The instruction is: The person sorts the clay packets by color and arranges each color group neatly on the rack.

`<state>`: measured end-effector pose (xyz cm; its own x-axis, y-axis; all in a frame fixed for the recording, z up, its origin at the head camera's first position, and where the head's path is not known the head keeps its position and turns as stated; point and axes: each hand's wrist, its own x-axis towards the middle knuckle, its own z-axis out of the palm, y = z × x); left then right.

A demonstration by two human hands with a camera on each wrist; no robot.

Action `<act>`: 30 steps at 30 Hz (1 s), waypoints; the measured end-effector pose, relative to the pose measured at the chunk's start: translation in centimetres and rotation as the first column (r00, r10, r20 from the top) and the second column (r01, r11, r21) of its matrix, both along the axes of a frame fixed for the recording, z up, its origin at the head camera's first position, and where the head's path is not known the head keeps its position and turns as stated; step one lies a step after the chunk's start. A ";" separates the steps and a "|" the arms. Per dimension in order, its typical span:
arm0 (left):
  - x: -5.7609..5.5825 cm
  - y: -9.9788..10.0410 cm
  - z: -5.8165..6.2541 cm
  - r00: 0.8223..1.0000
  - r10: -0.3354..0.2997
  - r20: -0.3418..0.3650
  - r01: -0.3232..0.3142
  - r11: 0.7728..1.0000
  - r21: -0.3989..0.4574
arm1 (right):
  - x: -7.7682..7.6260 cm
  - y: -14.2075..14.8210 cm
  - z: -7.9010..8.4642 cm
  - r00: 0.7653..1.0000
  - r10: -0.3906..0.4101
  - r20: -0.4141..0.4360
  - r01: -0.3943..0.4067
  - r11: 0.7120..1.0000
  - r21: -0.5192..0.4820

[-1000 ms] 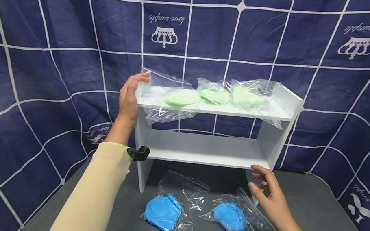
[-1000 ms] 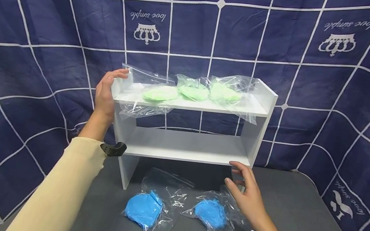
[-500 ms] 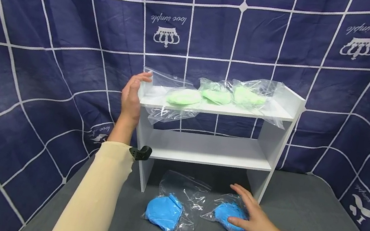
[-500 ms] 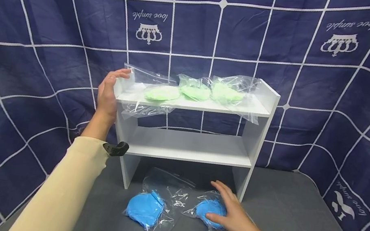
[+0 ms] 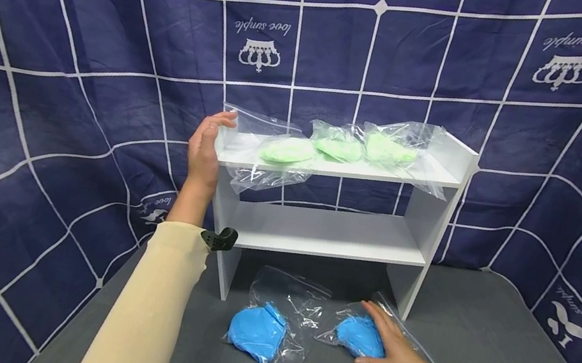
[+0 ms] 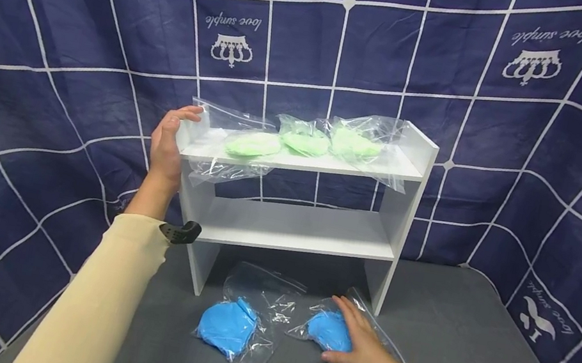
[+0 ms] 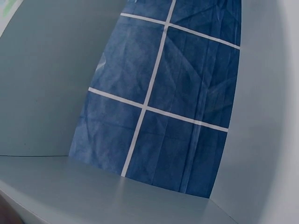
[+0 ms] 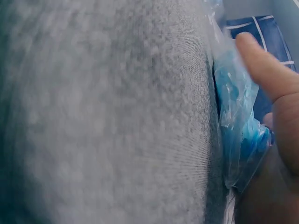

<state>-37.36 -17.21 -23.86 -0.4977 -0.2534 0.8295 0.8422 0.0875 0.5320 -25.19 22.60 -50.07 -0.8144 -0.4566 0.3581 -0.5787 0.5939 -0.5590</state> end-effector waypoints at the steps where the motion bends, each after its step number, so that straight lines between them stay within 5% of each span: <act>1: 0.0 0.0 0.1 1.000 -0.003 0.001 0.003 1.000 0.001 | 0.0 0.0 0.0 1.000 -0.004 0.000 0.004 1.000 0.003; 12: 0.0 -0.1 0.2 1.000 0.004 0.005 -0.004 1.000 0.011 | -0.2 0.1 -0.4 0.995 -0.056 -0.078 0.063 0.994 0.090; 30: 0.0 0.0 0.0 1.000 -0.007 0.013 0.007 1.000 0.011 | 0.2 0.2 -0.2 0.993 -0.048 -0.111 0.056 0.996 0.070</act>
<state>-37.36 -17.26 -23.83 -0.5101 -0.2590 0.8202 0.8358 0.0757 0.5438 -25.03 22.83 -50.28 -0.7958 -0.4429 0.4129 -0.6009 0.6617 -0.4484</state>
